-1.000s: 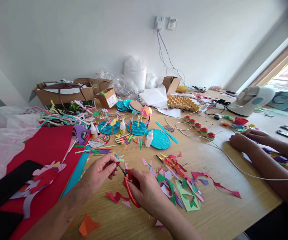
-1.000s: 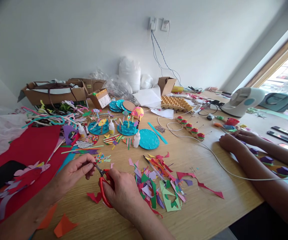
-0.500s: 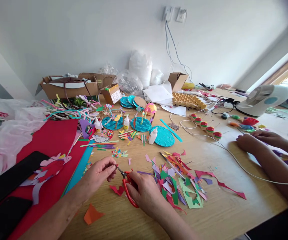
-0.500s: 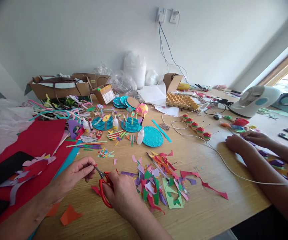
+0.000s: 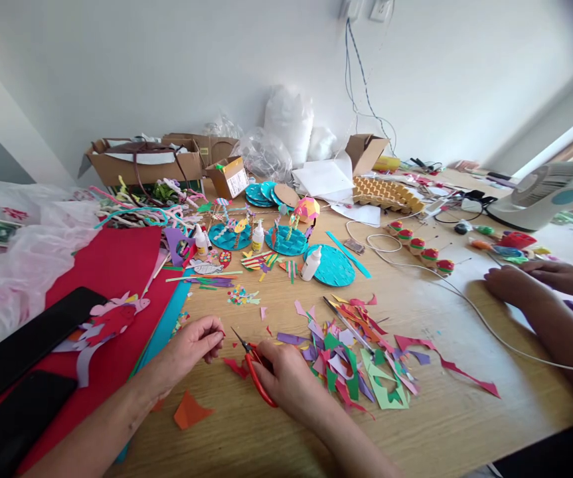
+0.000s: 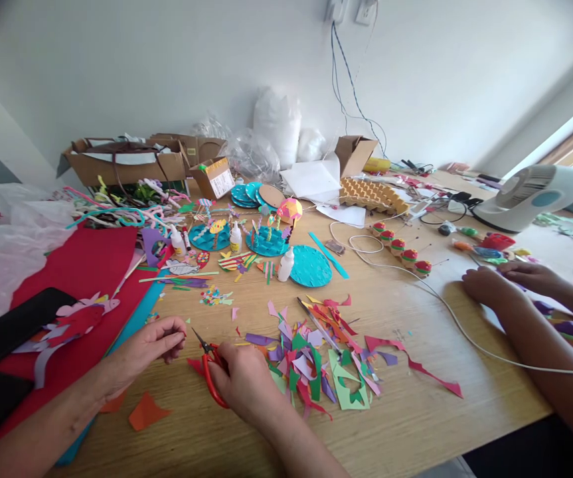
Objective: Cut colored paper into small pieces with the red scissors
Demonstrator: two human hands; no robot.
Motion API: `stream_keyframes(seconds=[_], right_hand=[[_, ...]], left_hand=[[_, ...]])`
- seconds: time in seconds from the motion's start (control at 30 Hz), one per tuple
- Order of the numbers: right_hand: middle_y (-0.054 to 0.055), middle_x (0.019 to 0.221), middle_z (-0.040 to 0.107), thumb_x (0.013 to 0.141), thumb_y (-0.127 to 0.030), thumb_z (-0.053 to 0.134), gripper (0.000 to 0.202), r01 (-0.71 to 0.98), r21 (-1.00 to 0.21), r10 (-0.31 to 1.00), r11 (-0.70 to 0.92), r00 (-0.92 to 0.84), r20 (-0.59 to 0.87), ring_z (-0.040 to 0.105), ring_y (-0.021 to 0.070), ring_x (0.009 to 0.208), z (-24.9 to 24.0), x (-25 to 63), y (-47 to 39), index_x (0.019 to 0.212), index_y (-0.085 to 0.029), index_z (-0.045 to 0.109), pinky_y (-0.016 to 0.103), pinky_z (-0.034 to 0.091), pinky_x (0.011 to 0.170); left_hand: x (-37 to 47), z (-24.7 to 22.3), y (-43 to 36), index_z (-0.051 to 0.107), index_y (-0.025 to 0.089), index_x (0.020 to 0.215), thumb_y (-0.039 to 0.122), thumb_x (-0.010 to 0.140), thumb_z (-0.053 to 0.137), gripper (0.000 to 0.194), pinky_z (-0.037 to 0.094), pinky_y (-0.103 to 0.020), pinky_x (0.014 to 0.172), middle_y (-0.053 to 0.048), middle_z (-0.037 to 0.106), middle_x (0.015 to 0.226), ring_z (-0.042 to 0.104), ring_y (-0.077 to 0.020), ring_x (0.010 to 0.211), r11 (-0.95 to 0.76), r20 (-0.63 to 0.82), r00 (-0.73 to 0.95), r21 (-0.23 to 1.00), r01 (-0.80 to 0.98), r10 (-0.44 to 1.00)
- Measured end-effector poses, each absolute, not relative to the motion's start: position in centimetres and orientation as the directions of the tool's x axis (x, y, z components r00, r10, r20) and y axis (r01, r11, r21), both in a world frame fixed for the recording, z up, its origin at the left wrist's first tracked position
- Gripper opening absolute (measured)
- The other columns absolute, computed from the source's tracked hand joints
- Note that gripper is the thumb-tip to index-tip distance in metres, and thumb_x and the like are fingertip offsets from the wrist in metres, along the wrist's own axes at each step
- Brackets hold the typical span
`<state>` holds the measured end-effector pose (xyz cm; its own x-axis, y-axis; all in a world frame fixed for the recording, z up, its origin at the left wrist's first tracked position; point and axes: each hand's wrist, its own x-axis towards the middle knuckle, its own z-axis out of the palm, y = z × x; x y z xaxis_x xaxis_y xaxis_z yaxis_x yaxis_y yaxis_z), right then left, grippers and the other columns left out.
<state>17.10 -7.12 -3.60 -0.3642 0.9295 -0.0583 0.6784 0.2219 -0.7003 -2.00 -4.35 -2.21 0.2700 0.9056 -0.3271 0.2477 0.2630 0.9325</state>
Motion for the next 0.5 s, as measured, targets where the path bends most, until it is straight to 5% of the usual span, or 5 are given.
stream_keyframes(seconds=[0.13,0.23,0.5], right_hand=[[-0.006,0.053,0.040,0.078,-0.030,0.054,0.020,0.411,-0.911,0.933,0.037,-0.341,-0.115,0.033,0.0075,0.049,-3.1,17.4,-6.2,0.063,-0.017,0.048,0.019,0.025,0.045],[-0.008,0.056,0.040,0.068,-0.025,0.062,0.016,0.268,-0.962,0.943,-0.053,-0.303,-0.137,0.035,0.0074,0.050,-2.0,17.3,-5.2,0.068,-0.018,0.047,0.018,0.027,0.045],[-0.007,0.056,0.043,0.065,-0.012,0.056,0.011,0.336,-0.936,0.964,0.104,-0.264,0.013,0.037,0.0079,0.051,-0.8,15.5,-3.7,0.067,-0.019,0.047,0.018,0.027,0.045]], left_hand=[[-2.2,-2.3,-3.8,0.050,0.018,0.068,0.037,0.071,0.058,0.021,0.039,-0.021,0.049,0.005,0.050,0.058,0.047,-0.0104,0.054,0.223,-0.295,0.286,0.939,0.260,0.912],[-2.0,-2.3,-3.5,0.051,0.017,0.069,0.034,0.071,0.057,0.018,0.039,-0.022,0.049,0.005,0.049,0.056,0.047,-0.0109,0.052,0.160,-0.261,0.348,0.943,0.292,0.900],[-0.6,-0.8,-3.2,0.055,0.018,0.069,0.026,0.073,0.051,0.010,0.037,-0.022,0.050,0.004,0.050,0.057,0.047,-0.0119,0.054,0.010,-0.167,0.365,0.919,0.395,0.916]])
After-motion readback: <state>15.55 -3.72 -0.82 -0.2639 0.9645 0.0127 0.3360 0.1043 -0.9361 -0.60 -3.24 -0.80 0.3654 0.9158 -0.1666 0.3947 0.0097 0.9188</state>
